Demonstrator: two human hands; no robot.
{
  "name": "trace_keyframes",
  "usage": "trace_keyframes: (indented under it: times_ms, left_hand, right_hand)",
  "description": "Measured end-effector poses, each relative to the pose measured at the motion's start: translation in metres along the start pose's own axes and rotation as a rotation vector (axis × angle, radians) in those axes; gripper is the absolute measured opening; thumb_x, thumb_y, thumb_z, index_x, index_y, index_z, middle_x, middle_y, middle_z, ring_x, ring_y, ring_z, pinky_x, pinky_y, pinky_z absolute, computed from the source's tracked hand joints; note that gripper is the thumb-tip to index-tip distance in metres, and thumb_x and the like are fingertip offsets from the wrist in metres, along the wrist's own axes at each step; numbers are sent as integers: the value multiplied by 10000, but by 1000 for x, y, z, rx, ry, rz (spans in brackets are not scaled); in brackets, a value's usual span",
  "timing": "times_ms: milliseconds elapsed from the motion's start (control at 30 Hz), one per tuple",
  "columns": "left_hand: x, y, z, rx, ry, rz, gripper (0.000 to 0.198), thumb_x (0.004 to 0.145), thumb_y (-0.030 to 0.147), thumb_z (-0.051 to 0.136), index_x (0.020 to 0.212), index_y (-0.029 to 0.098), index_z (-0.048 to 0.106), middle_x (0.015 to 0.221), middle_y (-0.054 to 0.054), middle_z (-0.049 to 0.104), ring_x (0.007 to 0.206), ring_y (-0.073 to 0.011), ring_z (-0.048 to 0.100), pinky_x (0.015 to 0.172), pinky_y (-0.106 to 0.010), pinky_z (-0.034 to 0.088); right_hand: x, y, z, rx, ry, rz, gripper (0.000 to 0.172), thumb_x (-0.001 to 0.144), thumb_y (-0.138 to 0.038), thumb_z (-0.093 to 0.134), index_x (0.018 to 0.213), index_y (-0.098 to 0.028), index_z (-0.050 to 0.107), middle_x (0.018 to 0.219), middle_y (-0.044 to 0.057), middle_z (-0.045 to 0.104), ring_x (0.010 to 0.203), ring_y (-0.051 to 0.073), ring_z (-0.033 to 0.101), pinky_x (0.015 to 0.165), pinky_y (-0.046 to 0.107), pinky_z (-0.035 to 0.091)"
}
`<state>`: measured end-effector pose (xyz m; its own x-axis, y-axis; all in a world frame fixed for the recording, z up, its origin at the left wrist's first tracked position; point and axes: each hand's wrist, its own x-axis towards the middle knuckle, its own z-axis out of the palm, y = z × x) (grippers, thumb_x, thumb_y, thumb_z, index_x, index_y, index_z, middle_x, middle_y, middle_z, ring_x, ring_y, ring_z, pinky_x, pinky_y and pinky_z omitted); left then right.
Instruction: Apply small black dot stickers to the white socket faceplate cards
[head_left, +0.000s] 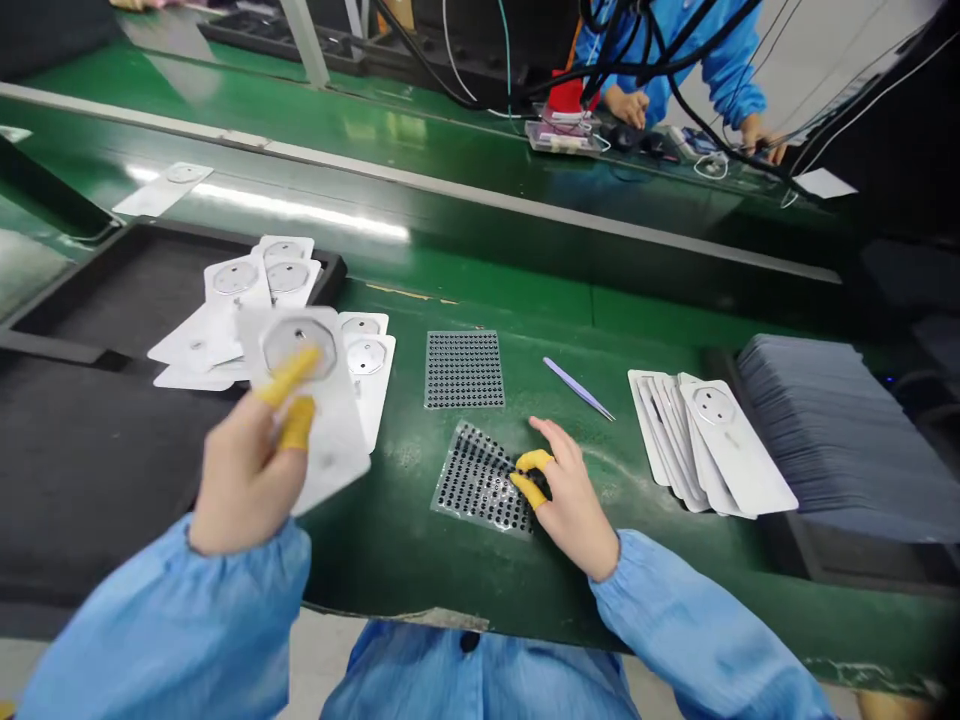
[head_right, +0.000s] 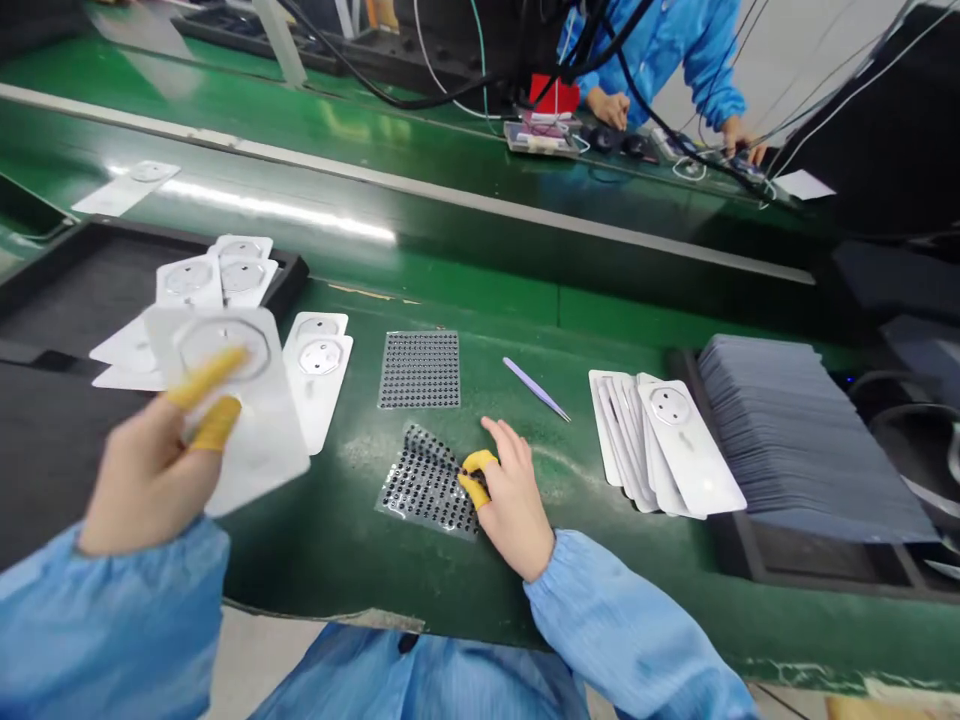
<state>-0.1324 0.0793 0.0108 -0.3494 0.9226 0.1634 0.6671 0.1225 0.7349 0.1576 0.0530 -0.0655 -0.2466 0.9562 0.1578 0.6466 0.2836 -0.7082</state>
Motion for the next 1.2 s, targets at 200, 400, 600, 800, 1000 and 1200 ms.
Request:
trace_keyframes:
  times_ms: [200,400,600,800,1000,1200]
  left_hand:
    - [-61,-1,41,-494,-561,-259,575,742,512,640,1114,74,666,1061,-146,722,970,-317,667,852,-408,536]
    - [-87,20,64,-736,-733,-511,369,671,427,762,854,109,731,763,-96,751,637,-190,670,556,-271,548]
    - [-96,22,69,-808,-708,-502,265,651,328,797,814,126,744,705,-56,731,611,-155,639,546,-230,529]
    - [-104,24,73,-734,-634,-451,223,748,313,703,859,123,743,758,-75,740,708,-202,670,627,-280,558]
    - [-110,20,75,-495,-461,-197,179,764,223,644,886,148,750,811,-71,737,738,-224,681,692,-321,566]
    - [-110,15,78,-453,-471,-167,196,780,203,608,906,140,743,835,-78,743,745,-224,687,681,-313,564]
  right_hand:
    - [16,-9,-36,762,-184,340,339,815,-320,652,1093,-213,493,674,-42,607,577,111,616,573,264,555]
    - [13,-11,-26,430,-18,152,455,839,-270,620,1260,-239,451,913,39,652,870,188,660,815,411,561]
    - [-7,-35,-13,-83,86,-393,261,858,-109,556,1077,-247,591,1063,71,640,1022,211,583,999,526,432]
    - [-12,-38,3,20,63,-428,290,877,-53,460,1128,-169,549,1012,114,635,979,203,602,907,431,537]
    - [-14,-34,18,100,111,-347,348,896,-93,464,1230,-191,484,1030,124,603,965,209,585,795,373,559]
    - [-14,-26,24,132,51,-349,355,897,-71,443,1226,-202,472,1062,118,585,986,199,576,815,359,548]
